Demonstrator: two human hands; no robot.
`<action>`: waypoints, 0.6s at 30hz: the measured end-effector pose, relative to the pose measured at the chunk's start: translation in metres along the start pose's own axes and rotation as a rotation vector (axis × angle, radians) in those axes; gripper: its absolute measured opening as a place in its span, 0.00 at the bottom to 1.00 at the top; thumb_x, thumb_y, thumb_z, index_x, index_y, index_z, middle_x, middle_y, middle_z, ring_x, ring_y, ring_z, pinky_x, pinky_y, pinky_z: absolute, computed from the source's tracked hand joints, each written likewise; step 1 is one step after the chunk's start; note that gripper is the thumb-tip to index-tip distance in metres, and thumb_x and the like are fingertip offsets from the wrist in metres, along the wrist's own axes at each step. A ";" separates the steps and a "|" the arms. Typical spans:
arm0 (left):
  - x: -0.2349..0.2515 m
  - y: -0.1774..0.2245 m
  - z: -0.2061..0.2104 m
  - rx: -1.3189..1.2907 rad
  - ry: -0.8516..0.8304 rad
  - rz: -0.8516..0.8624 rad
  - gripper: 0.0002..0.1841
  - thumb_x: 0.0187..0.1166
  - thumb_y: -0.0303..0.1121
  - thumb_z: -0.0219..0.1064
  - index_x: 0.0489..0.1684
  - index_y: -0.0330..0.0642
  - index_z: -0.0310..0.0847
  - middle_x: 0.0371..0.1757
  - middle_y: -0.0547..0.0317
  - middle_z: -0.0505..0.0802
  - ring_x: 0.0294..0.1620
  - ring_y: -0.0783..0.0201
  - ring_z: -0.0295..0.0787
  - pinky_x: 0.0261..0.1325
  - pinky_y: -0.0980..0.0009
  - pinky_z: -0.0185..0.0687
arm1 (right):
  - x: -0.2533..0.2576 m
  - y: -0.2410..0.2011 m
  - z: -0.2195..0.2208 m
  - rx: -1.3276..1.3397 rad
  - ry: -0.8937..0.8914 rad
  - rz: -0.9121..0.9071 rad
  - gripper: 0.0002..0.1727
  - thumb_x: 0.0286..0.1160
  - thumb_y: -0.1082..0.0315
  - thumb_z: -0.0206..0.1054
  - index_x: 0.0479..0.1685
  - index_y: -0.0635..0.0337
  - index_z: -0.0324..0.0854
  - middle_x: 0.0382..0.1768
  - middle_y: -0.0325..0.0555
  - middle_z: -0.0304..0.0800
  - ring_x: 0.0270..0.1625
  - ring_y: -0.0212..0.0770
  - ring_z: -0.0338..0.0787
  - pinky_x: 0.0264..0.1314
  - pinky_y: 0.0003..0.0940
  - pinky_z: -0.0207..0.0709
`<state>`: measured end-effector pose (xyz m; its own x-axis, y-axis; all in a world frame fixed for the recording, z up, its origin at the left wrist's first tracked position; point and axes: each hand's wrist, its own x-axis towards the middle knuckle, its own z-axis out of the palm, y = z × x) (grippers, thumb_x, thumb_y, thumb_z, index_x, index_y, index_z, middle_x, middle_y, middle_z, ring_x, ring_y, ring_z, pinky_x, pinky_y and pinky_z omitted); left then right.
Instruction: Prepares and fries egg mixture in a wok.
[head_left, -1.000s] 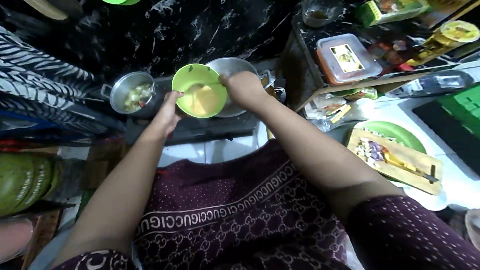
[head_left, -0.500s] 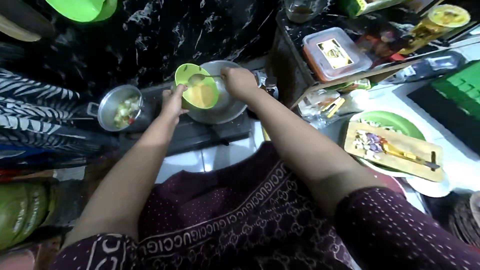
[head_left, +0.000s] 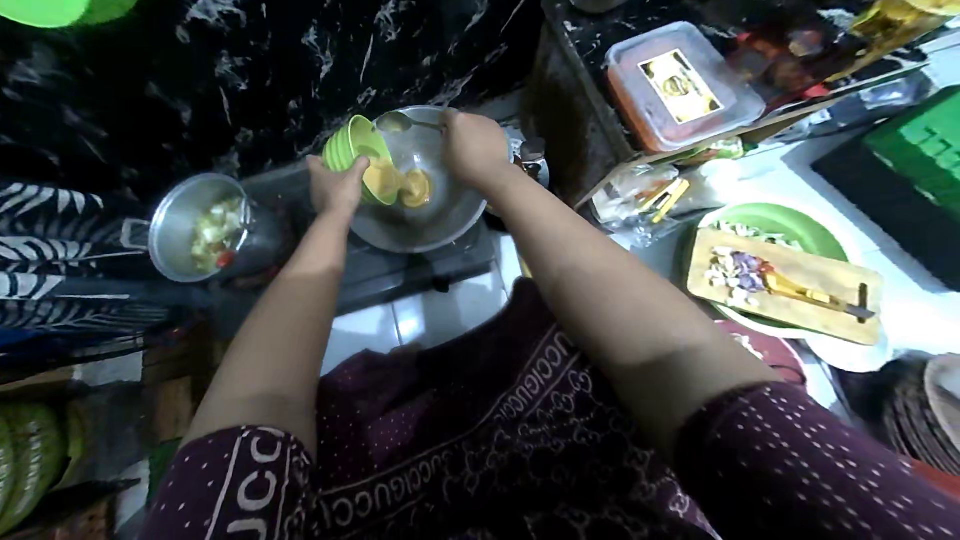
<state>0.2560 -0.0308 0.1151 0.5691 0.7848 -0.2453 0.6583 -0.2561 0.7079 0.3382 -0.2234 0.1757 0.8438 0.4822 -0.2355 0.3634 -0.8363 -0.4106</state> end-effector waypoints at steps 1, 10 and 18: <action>0.001 0.001 0.001 0.007 0.003 0.004 0.46 0.68 0.52 0.79 0.83 0.42 0.59 0.64 0.37 0.87 0.67 0.42 0.86 0.66 0.39 0.80 | -0.001 0.000 -0.001 0.002 0.006 0.007 0.17 0.89 0.68 0.54 0.70 0.59 0.79 0.59 0.62 0.91 0.65 0.64 0.90 0.60 0.64 0.82; -0.012 0.022 -0.005 0.224 0.059 0.219 0.48 0.62 0.54 0.81 0.84 0.45 0.62 0.72 0.36 0.82 0.73 0.38 0.80 0.70 0.38 0.76 | -0.005 0.000 -0.001 -0.028 -0.015 0.016 0.19 0.85 0.72 0.56 0.72 0.60 0.77 0.60 0.63 0.90 0.66 0.65 0.90 0.58 0.64 0.83; -0.032 0.040 -0.021 0.527 0.111 0.601 0.55 0.57 0.52 0.85 0.90 0.43 0.61 0.81 0.35 0.74 0.81 0.34 0.70 0.80 0.42 0.68 | -0.003 -0.003 0.006 -0.006 -0.014 -0.036 0.26 0.87 0.72 0.56 0.83 0.58 0.64 0.59 0.65 0.90 0.65 0.68 0.90 0.60 0.65 0.82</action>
<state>0.2541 -0.0542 0.1646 0.8656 0.4729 0.1649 0.4170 -0.8628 0.2857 0.3319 -0.2207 0.1728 0.8246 0.5157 -0.2327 0.3959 -0.8198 -0.4137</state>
